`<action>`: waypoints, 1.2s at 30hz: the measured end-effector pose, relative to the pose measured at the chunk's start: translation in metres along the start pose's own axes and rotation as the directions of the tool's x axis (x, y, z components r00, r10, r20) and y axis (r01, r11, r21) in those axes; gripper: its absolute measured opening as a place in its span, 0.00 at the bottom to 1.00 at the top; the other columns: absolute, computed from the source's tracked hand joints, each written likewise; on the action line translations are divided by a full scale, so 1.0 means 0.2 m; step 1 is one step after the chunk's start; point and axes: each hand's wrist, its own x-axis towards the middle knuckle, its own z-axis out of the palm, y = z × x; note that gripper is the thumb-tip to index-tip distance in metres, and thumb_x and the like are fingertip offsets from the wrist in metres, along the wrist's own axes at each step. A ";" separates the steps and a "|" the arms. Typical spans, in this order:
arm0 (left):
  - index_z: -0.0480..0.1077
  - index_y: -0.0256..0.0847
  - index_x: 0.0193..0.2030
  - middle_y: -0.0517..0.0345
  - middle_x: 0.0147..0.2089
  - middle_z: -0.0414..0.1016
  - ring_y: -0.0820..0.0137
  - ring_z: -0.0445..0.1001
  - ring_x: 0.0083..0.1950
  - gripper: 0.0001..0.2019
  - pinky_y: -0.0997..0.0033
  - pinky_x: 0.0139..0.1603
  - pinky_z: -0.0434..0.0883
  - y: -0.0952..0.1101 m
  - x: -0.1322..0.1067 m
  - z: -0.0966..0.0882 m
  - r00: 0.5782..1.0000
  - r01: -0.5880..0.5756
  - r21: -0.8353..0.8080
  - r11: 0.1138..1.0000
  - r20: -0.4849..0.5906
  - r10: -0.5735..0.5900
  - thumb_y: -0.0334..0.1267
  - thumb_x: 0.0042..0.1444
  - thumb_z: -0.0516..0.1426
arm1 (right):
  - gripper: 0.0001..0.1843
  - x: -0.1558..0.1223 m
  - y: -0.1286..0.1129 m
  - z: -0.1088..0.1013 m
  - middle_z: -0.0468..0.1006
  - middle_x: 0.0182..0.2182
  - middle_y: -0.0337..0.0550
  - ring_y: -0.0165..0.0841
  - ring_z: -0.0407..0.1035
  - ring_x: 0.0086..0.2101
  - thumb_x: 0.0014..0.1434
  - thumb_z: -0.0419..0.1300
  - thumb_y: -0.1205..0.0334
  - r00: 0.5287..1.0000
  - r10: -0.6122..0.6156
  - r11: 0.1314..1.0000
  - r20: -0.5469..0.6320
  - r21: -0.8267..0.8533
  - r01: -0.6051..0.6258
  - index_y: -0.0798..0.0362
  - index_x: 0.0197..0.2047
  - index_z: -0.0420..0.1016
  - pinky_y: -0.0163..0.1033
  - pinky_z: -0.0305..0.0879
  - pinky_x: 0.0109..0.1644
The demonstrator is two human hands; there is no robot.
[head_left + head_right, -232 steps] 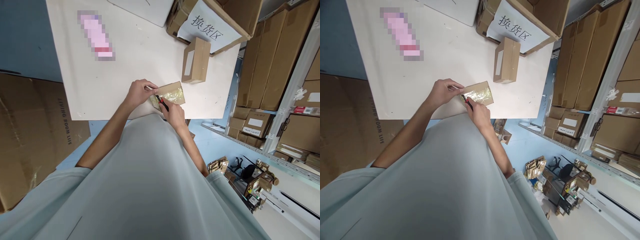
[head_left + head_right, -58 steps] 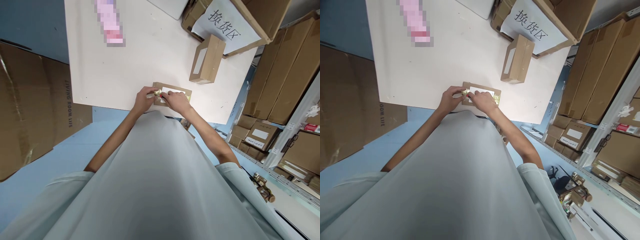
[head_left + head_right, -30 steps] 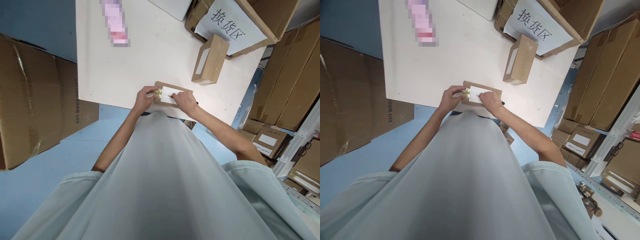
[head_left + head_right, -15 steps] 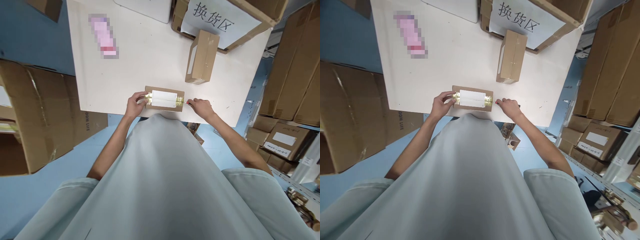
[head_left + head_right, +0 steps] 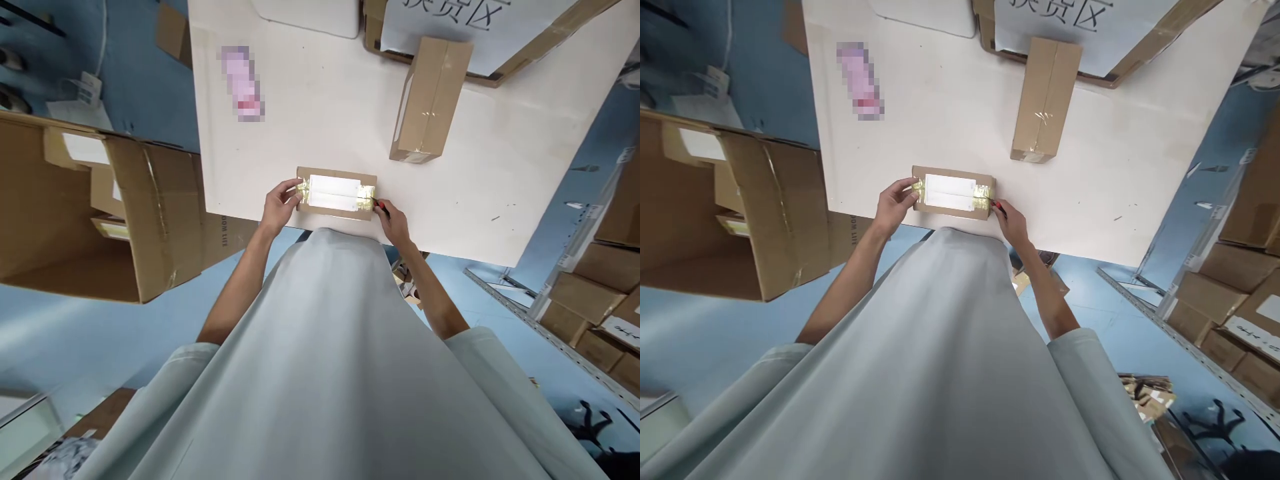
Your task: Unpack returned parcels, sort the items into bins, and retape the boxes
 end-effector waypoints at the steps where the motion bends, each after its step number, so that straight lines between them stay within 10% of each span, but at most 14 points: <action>1: 0.80 0.45 0.64 0.42 0.69 0.83 0.50 0.84 0.67 0.35 0.47 0.69 0.82 -0.01 -0.01 -0.01 1.000 0.002 0.005 1.000 -0.012 -0.001 0.68 0.60 0.71 | 0.34 -0.01 0.00 0.02 0.89 0.52 0.52 0.44 0.82 0.47 0.83 0.43 0.34 1.000 0.011 1.000 -0.020 0.023 -0.010 0.49 0.65 0.79 0.44 0.75 0.55; 7: 0.79 0.45 0.66 0.39 0.72 0.81 0.52 0.85 0.64 0.41 0.51 0.63 0.84 0.00 -0.02 -0.07 0.997 0.040 0.098 0.994 -0.065 -0.034 0.75 0.58 0.68 | 0.34 -0.07 -0.01 0.04 0.86 0.61 0.56 0.41 0.83 0.54 0.84 0.35 0.38 0.983 0.158 0.986 -0.098 0.071 -0.151 0.49 0.70 0.71 0.43 0.76 0.59; 14: 0.79 0.49 0.65 0.41 0.73 0.80 0.53 0.85 0.64 0.40 0.53 0.60 0.86 0.00 -0.01 -0.13 0.993 0.063 0.151 0.987 -0.109 -0.047 0.78 0.60 0.63 | 0.28 0.01 -0.04 0.11 0.87 0.48 0.49 0.38 0.84 0.49 0.83 0.40 0.39 0.982 0.187 0.968 0.024 0.165 -0.188 0.49 0.61 0.72 0.40 0.75 0.54; 24: 0.81 0.47 0.62 0.38 0.68 0.77 0.47 0.80 0.67 0.31 0.39 0.75 0.76 -0.08 0.03 -0.28 0.972 0.085 0.259 0.962 -0.234 -0.023 0.67 0.63 0.67 | 0.34 0.04 -0.41 0.09 0.86 0.47 0.45 0.39 0.86 0.48 0.83 0.41 0.29 0.993 0.102 0.973 0.054 0.203 -0.111 0.46 0.59 0.75 0.40 0.76 0.54; 30: 0.83 0.47 0.54 0.44 0.57 0.81 0.53 0.82 0.57 0.25 0.45 0.70 0.79 -0.14 0.16 -0.16 0.987 0.041 0.235 0.971 -0.160 -0.003 0.64 0.64 0.67 | 0.35 -0.01 -0.61 -0.04 0.86 0.43 0.46 0.43 0.84 0.48 0.84 0.39 0.32 0.990 0.139 0.990 0.003 0.006 -0.139 0.45 0.61 0.78 0.44 0.77 0.55; 36: 0.84 0.44 0.53 0.47 0.53 0.88 0.57 0.83 0.50 0.20 0.51 0.60 0.83 -0.11 0.16 0.05 0.987 0.011 0.075 0.997 0.161 -0.023 0.56 0.67 0.62 | 0.34 -0.05 -0.75 -0.12 0.83 0.59 0.52 0.45 0.81 0.53 0.85 0.38 0.37 0.990 0.110 0.982 -0.093 -0.146 -0.123 0.45 0.68 0.78 0.48 0.78 0.58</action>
